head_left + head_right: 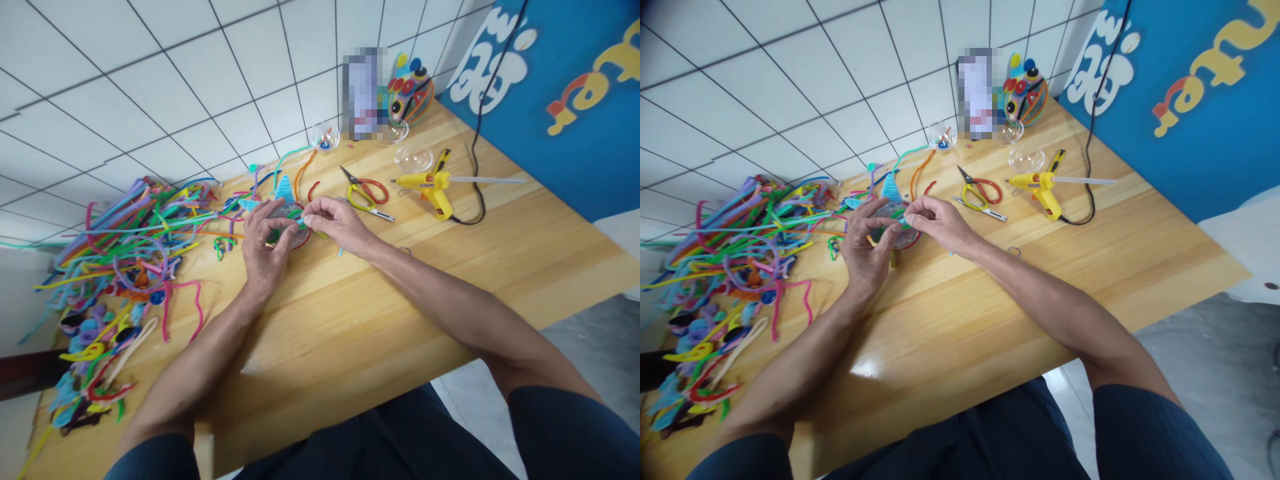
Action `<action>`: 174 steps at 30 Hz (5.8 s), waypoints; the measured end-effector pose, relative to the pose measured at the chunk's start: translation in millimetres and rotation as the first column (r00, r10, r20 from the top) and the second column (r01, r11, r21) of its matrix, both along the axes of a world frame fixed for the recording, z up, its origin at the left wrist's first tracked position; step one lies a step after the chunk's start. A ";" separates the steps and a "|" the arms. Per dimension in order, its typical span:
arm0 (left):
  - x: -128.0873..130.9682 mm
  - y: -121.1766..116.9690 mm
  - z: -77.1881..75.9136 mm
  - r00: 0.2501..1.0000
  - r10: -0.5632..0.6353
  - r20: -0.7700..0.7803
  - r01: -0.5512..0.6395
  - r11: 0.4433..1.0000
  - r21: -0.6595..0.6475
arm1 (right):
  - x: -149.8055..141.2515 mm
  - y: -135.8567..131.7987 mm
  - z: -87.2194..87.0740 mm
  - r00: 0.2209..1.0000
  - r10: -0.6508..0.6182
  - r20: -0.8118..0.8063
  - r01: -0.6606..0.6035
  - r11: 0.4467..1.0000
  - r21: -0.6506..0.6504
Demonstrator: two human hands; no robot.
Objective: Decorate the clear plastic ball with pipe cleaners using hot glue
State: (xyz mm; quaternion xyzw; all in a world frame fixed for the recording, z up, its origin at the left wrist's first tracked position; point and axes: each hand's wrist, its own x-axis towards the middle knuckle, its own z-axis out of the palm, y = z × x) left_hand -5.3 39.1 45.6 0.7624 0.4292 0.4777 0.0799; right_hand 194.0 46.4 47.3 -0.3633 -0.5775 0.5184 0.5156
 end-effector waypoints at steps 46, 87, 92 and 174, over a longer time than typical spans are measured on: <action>-1.1 3.2 -9.5 0.996 0.002 0.087 -0.006 0.999 0.048 | 1.6 11.3 -14.6 0.999 -0.036 0.027 0.038 0.998 -0.058; 7.8 4.0 -5.1 0.993 0.035 0.112 -0.039 0.999 0.028 | -5.2 8.8 -11.6 0.992 -0.082 0.099 0.089 0.993 -0.074; 6.0 3.4 -4.5 0.994 0.034 0.100 -0.033 0.999 -0.008 | -6.0 8.6 -11.0 0.985 -0.085 0.149 0.097 0.993 -0.072; -22.8 -1.4 -40.9 0.945 0.006 -0.327 0.035 0.992 0.118 | 177.7 -83.1 -14.2 0.188 -0.627 0.756 0.747 0.591 0.305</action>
